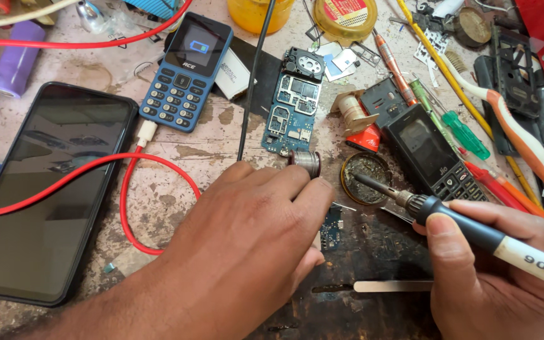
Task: The person plugs a charger into a wall socket, then uses a soldering iron and solder wire to tin the iron tip and apply solder to a small circuit board on a cluttered workbench. The person also uses a metal file to clean the soldering iron tip.
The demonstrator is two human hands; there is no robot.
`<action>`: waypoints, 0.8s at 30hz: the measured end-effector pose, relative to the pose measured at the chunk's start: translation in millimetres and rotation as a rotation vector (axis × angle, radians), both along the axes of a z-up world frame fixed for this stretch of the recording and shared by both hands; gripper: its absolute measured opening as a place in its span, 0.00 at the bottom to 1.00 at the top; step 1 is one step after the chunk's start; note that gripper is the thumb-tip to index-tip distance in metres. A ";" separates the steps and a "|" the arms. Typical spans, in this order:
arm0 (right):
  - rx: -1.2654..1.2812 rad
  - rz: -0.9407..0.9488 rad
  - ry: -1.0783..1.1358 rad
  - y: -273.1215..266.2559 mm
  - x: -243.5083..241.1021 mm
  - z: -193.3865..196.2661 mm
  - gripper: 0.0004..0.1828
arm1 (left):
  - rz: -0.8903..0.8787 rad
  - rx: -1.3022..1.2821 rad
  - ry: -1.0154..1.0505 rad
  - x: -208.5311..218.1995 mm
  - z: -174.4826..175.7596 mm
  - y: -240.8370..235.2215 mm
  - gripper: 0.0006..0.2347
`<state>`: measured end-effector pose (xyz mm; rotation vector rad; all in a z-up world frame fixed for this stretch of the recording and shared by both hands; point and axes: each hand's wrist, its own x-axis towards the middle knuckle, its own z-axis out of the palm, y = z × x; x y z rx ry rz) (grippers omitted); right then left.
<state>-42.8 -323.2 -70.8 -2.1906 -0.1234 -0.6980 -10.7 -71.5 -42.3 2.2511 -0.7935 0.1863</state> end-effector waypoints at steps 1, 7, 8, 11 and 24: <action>0.007 0.000 -0.003 0.7 -0.4 -0.2 0.08 | -0.004 -0.005 0.004 0.0 0.0 -0.6 0.17; -0.031 0.019 -0.013 5.7 4.6 7.7 0.08 | 0.058 0.042 -0.061 -0.2 0.8 -0.2 0.16; -0.048 0.020 -0.013 3.1 3.0 6.5 0.08 | 0.060 0.052 -0.051 0.2 0.8 -0.2 0.16; -0.027 -0.021 0.024 -17.7 -10.6 -8.3 0.09 | 0.064 0.063 -0.034 0.8 0.8 0.4 0.16; -0.086 0.377 0.454 -134.0 -29.1 -29.7 0.13 | 0.040 0.039 -0.034 2.6 -0.4 -1.1 0.14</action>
